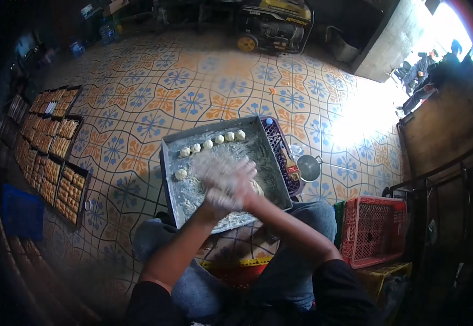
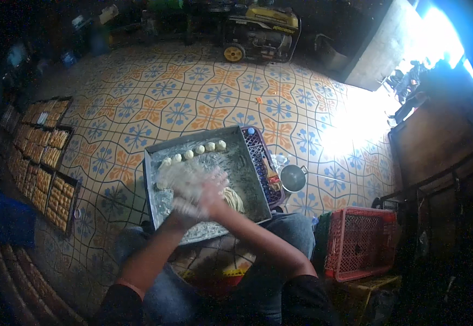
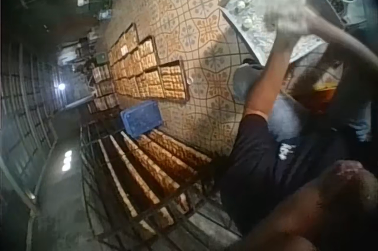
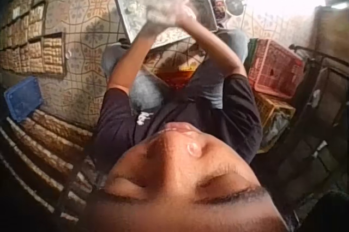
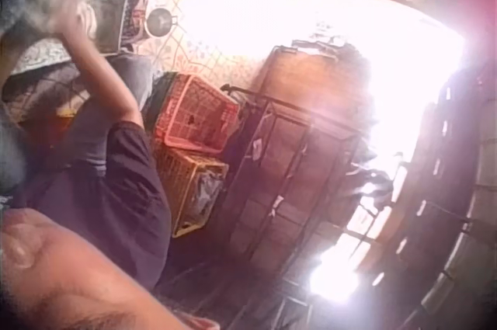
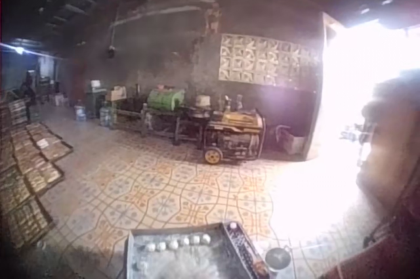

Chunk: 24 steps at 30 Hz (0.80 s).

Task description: The person kneads and rolls dough into balls by hand over a metal tray.

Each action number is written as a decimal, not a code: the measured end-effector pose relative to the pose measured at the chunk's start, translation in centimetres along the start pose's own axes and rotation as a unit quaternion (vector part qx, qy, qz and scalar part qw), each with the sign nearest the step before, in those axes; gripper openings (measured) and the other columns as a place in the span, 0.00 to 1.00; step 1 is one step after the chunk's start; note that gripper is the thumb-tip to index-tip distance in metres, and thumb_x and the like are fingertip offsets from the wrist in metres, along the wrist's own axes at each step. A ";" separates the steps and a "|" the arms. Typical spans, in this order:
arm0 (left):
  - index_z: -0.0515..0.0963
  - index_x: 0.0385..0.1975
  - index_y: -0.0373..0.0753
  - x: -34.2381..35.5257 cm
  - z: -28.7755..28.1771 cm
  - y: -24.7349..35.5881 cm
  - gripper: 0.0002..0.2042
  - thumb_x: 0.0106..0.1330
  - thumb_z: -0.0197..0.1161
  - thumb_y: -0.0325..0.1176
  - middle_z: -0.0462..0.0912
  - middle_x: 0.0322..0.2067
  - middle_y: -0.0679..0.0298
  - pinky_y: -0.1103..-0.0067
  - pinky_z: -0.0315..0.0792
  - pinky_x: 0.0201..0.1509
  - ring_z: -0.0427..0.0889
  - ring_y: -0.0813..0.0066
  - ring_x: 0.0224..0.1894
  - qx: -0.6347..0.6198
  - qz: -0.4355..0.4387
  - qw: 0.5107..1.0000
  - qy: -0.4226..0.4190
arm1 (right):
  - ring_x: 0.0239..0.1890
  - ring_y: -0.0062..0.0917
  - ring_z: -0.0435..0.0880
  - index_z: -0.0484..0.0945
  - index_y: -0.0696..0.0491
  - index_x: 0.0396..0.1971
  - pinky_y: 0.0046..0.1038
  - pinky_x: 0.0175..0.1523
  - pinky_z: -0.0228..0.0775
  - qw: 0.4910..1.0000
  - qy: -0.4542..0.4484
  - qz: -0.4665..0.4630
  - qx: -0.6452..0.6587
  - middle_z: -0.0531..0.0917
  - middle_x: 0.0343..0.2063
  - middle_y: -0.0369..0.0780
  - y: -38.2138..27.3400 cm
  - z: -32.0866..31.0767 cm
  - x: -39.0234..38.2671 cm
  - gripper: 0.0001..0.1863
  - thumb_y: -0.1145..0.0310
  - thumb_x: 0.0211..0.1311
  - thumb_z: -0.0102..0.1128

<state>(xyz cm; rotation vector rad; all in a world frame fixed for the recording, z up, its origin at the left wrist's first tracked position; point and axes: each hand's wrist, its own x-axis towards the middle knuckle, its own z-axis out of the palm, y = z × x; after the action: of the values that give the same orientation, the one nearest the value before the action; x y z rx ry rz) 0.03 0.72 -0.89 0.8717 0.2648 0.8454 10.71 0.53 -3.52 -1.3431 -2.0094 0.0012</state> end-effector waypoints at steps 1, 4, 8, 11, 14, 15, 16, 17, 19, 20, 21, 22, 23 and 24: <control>0.45 0.79 0.38 0.9 0.9 0.5 0.42 0.75 0.47 0.60 0.51 0.78 0.48 0.59 0.56 0.78 0.55 0.50 0.78 -0.039 0.011 0.999 -0.021 | 0.74 0.46 0.65 0.79 0.41 0.65 0.51 0.80 0.37 0.998 0.044 0.045 -0.030 0.69 0.72 0.47 0.2 -0.3 -0.9 0.31 0.44 0.66 0.52; 0.54 0.77 0.39 -0.2 1.0 2.7 0.38 0.75 0.48 0.60 0.59 0.75 0.49 0.57 0.59 0.77 0.59 0.52 0.77 -0.282 -0.013 0.959 0.033 | 0.73 0.43 0.67 0.78 0.44 0.65 0.52 0.80 0.38 0.925 -0.063 -0.251 0.277 0.74 0.69 0.46 0.3 -5.2 2.8 0.31 0.44 0.67 0.54; 0.70 0.64 0.36 -1.1 2.8 1.0 0.27 0.72 0.60 0.48 0.82 0.52 0.55 0.64 0.70 0.70 0.77 0.64 0.64 -0.360 -0.056 0.906 0.214 | 0.74 0.42 0.67 0.75 0.41 0.68 0.56 0.79 0.35 0.985 0.001 -0.076 0.157 0.73 0.70 0.41 2.4 -6.3 5.6 0.31 0.43 0.71 0.50; 0.71 0.65 0.38 0.4 2.5 1.8 0.30 0.78 0.43 0.58 0.72 0.66 0.50 0.67 0.72 0.69 0.74 0.65 0.68 -0.196 0.000 0.975 0.106 | 0.75 0.42 0.66 0.76 0.44 0.67 0.53 0.79 0.41 0.974 -0.011 -0.168 0.152 0.72 0.70 0.45 -0.7 -4.2 2.2 0.33 0.42 0.70 0.49; 0.72 0.63 0.40 -1.0 1.5 1.0 0.29 0.78 0.43 0.58 0.75 0.64 0.55 0.63 0.73 0.68 0.75 0.64 0.67 -0.198 -0.020 0.973 0.117 | 0.74 0.42 0.66 0.76 0.42 0.67 0.53 0.79 0.42 0.957 -0.035 -0.244 0.151 0.71 0.70 0.47 0.9 -6.1 2.8 0.31 0.43 0.68 0.53; 0.74 0.62 0.41 -1.7 1.5 1.9 0.29 0.77 0.44 0.59 0.79 0.61 0.60 0.58 0.71 0.69 0.75 0.64 0.67 -0.179 -0.067 0.976 0.100 | 0.74 0.42 0.66 0.76 0.42 0.66 0.53 0.79 0.42 0.962 -0.035 -0.235 0.131 0.71 0.70 0.47 2.2 -7.0 3.6 0.31 0.43 0.68 0.54; 0.76 0.57 0.44 -1.1 3.3 0.7 0.26 0.76 0.48 0.58 0.84 0.50 0.67 0.56 0.76 0.63 0.82 0.65 0.59 -0.240 -0.063 0.942 0.228 | 0.75 0.42 0.66 0.77 0.42 0.66 0.54 0.79 0.42 0.970 -0.024 -0.201 0.131 0.71 0.70 0.48 2.1 -6.7 3.6 0.30 0.44 0.68 0.54; 0.72 0.62 0.45 -2.5 0.9 -1.2 0.28 0.75 0.48 0.60 0.80 0.56 0.63 0.55 0.72 0.67 0.78 0.62 0.63 -0.354 -0.049 0.924 0.133 | 0.75 0.43 0.65 0.77 0.42 0.66 0.54 0.79 0.42 0.975 -0.009 -0.171 0.138 0.71 0.70 0.48 1.5 -6.5 4.0 0.30 0.45 0.68 0.55; 0.61 0.72 0.46 -2.6 -0.4 -2.7 0.35 0.74 0.47 0.64 0.68 0.69 0.56 0.54 0.64 0.73 0.68 0.56 0.71 -0.226 0.008 0.974 0.009 | 0.77 0.44 0.61 0.79 0.42 0.64 0.55 0.79 0.39 0.983 0.008 -0.093 0.160 0.70 0.71 0.50 -0.1 -5.6 2.5 0.26 0.50 0.68 0.57; 0.54 0.77 0.47 -1.5 1.1 -2.1 0.39 0.74 0.47 0.65 0.60 0.75 0.53 0.54 0.59 0.76 0.62 0.54 0.75 0.023 0.050 0.998 -0.023 | 0.76 0.44 0.62 0.79 0.42 0.63 0.55 0.79 0.40 0.991 0.008 -0.051 0.120 0.70 0.71 0.49 0.4 -3.3 -0.2 0.25 0.51 0.69 0.57; 0.48 0.79 0.47 -1.0 0.0 -3.5 0.41 0.73 0.46 0.66 0.51 0.77 0.53 0.55 0.56 0.77 0.57 0.55 0.78 -0.061 -0.026 0.997 -0.045 | 0.76 0.44 0.63 0.80 0.43 0.62 0.56 0.79 0.41 0.997 0.008 -0.013 0.080 0.70 0.71 0.49 0.7 -1.2 -2.6 0.23 0.53 0.70 0.57; 0.42 0.80 0.47 -2.0 -2.0 -4.4 0.44 0.73 0.45 0.67 0.43 0.80 0.52 0.56 0.52 0.79 0.51 0.55 0.80 -0.139 -0.098 0.985 -0.034 | 0.74 0.44 0.66 0.79 0.42 0.62 0.54 0.78 0.46 0.984 0.021 -0.111 0.138 0.72 0.69 0.47 -0.3 -1.4 -1.8 0.25 0.53 0.67 0.58; 0.46 0.79 0.46 -2.6 -3.6 -5.8 0.42 0.74 0.45 0.66 0.47 0.79 0.52 0.56 0.53 0.79 0.54 0.55 0.78 -0.045 -0.047 0.998 0.020 | 0.71 0.45 0.70 0.78 0.41 0.63 0.53 0.77 0.51 0.960 0.040 -0.205 0.186 0.74 0.68 0.45 -0.6 -2.3 -0.4 0.26 0.53 0.65 0.60; 0.53 0.77 0.45 -2.0 -1.5 -3.7 0.38 0.75 0.44 0.64 0.56 0.76 0.53 0.55 0.56 0.78 0.62 0.57 0.75 -0.095 -0.089 0.991 0.033 | 0.69 0.44 0.73 0.80 0.43 0.59 0.51 0.76 0.55 0.963 0.025 -0.226 0.147 0.76 0.67 0.44 2.2 -3.5 0.2 0.27 0.51 0.61 0.62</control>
<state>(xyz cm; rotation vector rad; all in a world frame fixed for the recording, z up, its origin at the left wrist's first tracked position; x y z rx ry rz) -0.06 -1.19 -4.91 0.6333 0.3099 0.7198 14.36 0.37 -1.61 -0.6769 -2.1305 0.0531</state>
